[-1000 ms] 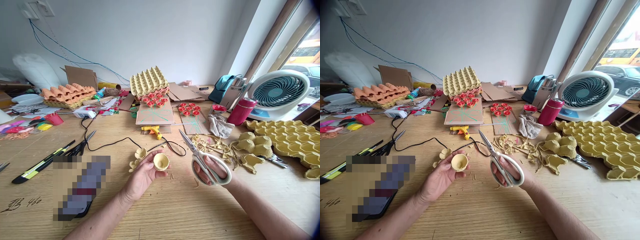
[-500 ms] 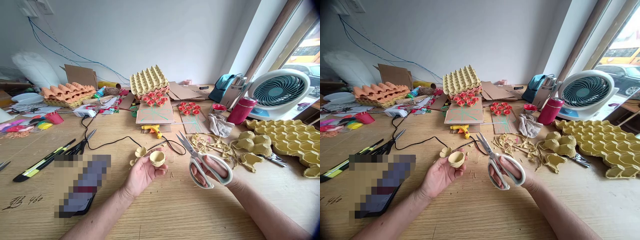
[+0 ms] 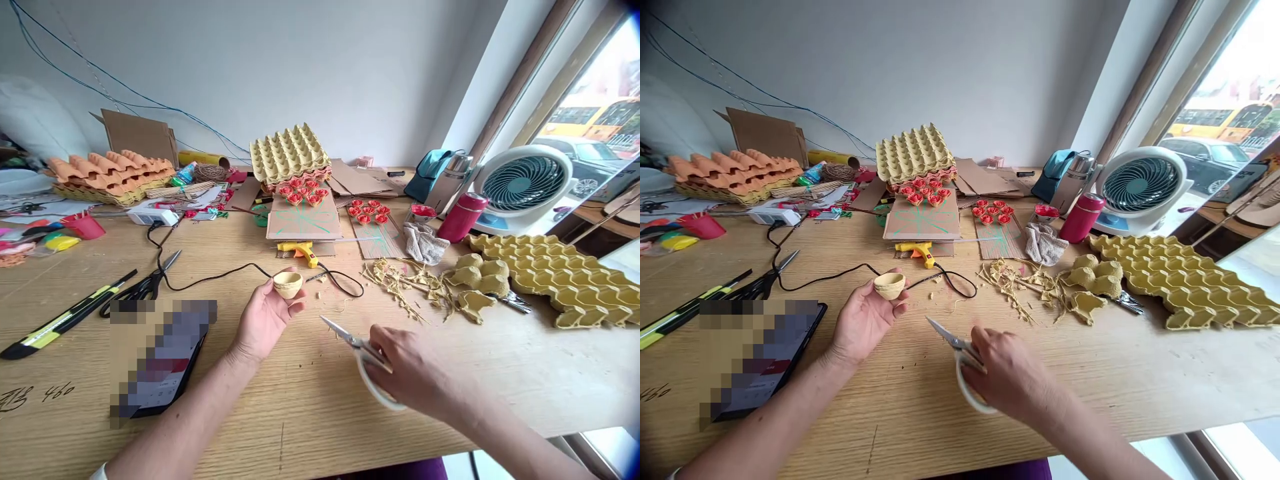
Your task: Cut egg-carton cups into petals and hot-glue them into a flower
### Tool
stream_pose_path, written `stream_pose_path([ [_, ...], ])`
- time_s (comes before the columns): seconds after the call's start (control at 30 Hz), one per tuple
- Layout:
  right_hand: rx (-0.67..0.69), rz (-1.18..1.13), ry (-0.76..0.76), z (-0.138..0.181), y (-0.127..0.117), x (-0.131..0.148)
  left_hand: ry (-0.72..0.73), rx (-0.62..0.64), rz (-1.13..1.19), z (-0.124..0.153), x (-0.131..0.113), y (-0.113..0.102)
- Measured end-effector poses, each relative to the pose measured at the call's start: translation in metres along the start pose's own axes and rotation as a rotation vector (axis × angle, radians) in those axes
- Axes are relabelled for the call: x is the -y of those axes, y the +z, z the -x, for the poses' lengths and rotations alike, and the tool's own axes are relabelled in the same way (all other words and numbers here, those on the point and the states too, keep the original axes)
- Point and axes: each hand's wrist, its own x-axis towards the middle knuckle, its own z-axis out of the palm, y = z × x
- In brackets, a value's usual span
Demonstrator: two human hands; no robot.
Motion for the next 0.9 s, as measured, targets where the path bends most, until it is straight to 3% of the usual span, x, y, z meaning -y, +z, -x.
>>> stream_pose_path([
  [0.17, 0.053, 0.136, -0.073, 0.017, 0.019, 0.028, 0.006, -0.014, 0.024, 0.000, -0.002, 0.002],
  [0.23, 0.069, 0.167, 0.009, 0.016, 0.016, 0.022, 0.004, -0.011, 0.026, 0.000, -0.002, 0.003],
  [0.4, 0.007, 0.329, 0.414, 0.027, 0.000, -0.020, 0.012, 0.006, 0.044, -0.001, -0.002, 0.002],
  [0.47, 0.011, 0.328, 0.431, 0.034, -0.003, -0.023, 0.009, 0.017, 0.050, -0.001, -0.002, 0.001],
  [0.53, 0.016, 0.269, 0.347, 0.035, -0.002, -0.011, 0.004, 0.020, 0.052, -0.002, -0.001, 0.000],
  [0.73, 0.048, 0.226, 0.151, -0.027, 0.006, 0.056, 0.011, 0.008, 0.031, -0.003, 0.001, 0.000],
  [0.8, 0.024, 0.226, 0.158, -0.050, 0.008, 0.062, 0.012, 0.009, 0.026, -0.002, -0.001, 0.000],
  [0.9, 0.002, 0.235, 0.225, -0.062, 0.009, 0.051, -0.001, 0.028, 0.015, -0.001, -0.002, -0.001],
])
